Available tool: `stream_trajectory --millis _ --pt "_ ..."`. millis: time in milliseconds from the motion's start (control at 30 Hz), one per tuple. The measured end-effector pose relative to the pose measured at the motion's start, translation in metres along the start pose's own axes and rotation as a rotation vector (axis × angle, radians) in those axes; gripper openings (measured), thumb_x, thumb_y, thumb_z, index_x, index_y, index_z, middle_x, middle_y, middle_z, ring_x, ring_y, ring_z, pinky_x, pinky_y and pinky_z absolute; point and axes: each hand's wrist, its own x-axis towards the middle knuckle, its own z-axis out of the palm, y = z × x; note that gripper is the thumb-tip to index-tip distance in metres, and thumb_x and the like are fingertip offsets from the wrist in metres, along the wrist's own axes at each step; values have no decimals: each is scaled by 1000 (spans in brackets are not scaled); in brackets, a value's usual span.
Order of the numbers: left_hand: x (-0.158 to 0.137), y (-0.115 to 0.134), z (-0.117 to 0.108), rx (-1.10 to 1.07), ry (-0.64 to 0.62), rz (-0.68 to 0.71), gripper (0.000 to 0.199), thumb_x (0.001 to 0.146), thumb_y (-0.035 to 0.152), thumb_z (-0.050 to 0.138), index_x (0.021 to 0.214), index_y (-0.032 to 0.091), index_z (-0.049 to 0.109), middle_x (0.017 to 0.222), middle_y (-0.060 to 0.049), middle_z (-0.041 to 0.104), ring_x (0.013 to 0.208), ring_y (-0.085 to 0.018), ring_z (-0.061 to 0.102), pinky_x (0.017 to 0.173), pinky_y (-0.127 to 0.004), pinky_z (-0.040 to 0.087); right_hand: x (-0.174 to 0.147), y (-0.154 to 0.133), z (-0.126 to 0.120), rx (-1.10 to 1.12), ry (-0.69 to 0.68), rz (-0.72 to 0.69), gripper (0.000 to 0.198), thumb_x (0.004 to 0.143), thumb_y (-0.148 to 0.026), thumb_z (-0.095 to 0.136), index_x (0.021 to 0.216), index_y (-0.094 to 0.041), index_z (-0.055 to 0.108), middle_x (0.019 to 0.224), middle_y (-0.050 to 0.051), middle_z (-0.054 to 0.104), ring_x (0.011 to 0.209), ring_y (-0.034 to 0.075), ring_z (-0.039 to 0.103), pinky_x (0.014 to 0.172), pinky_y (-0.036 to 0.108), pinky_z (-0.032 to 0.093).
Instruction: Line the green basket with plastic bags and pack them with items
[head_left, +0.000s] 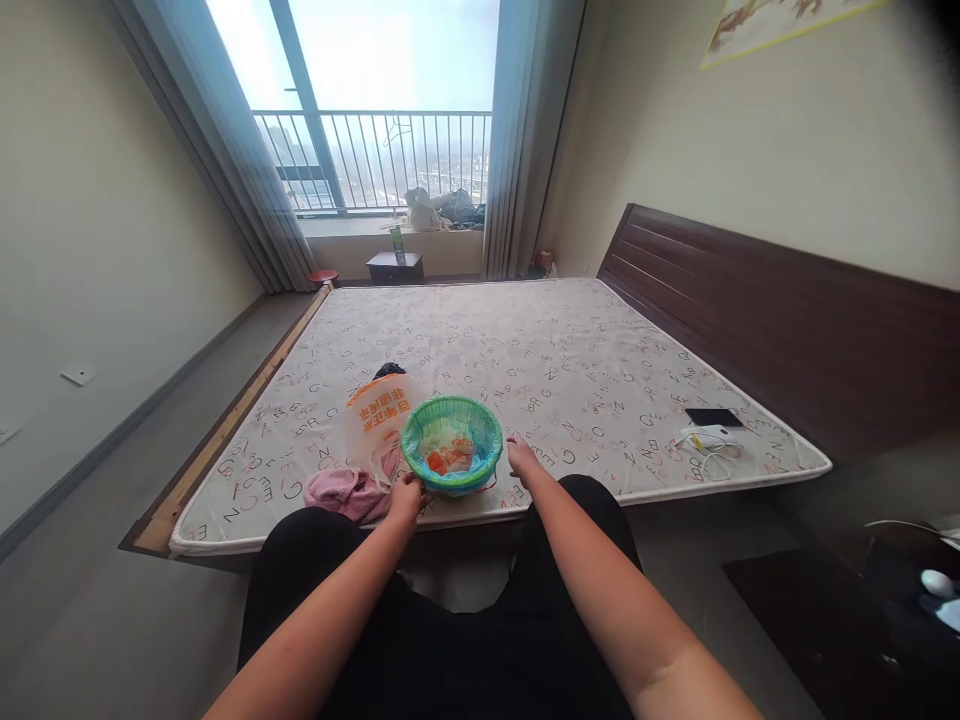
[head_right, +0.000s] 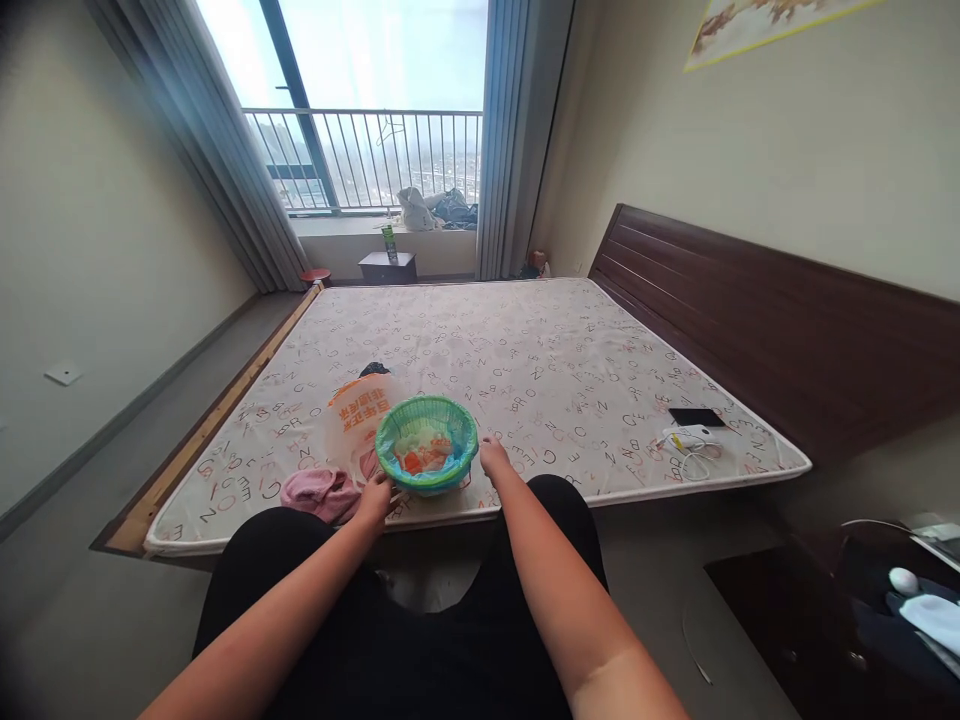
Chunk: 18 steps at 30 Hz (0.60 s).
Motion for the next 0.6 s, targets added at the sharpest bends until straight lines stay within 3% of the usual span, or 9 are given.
stream_trajectory --millis 167,300,400,500,600 --pt "8 16 -14 -134 109 33 16 86 28 67 93 22 54 75 0 60 60 -11 61 57 -22 52 1 0 14 -6 -185 194 41 72 -41 72 109 -24 64 112 15 69 76 25 71 73 50 59" --pt "17 50 -38 -278 156 115 16 87 21 62 99 22 52 66 7 49 50 -6 51 52 -16 46 1 -8 22 61 -273 204 37 75 -41 72 106 -24 64 103 11 72 69 23 71 71 43 58" --pt "16 69 -51 -398 96 194 25 84 20 64 107 22 54 67 8 50 52 -5 52 55 -15 48 2 -15 26 137 -293 173 27 85 -38 63 108 -24 63 97 8 74 71 19 71 71 35 57" --pt "11 72 -49 -459 -22 248 39 79 21 71 115 21 56 78 5 62 54 -6 57 57 -19 53 5 -18 29 201 -304 162 17 90 -30 57 104 -22 62 93 7 75 72 16 71 72 32 57" --pt "10 63 -40 -253 -80 327 51 77 23 75 123 21 54 102 -4 71 62 -10 67 56 -23 57 8 -19 33 252 -332 167 11 89 -24 57 99 -21 63 91 6 75 74 16 71 75 33 59"
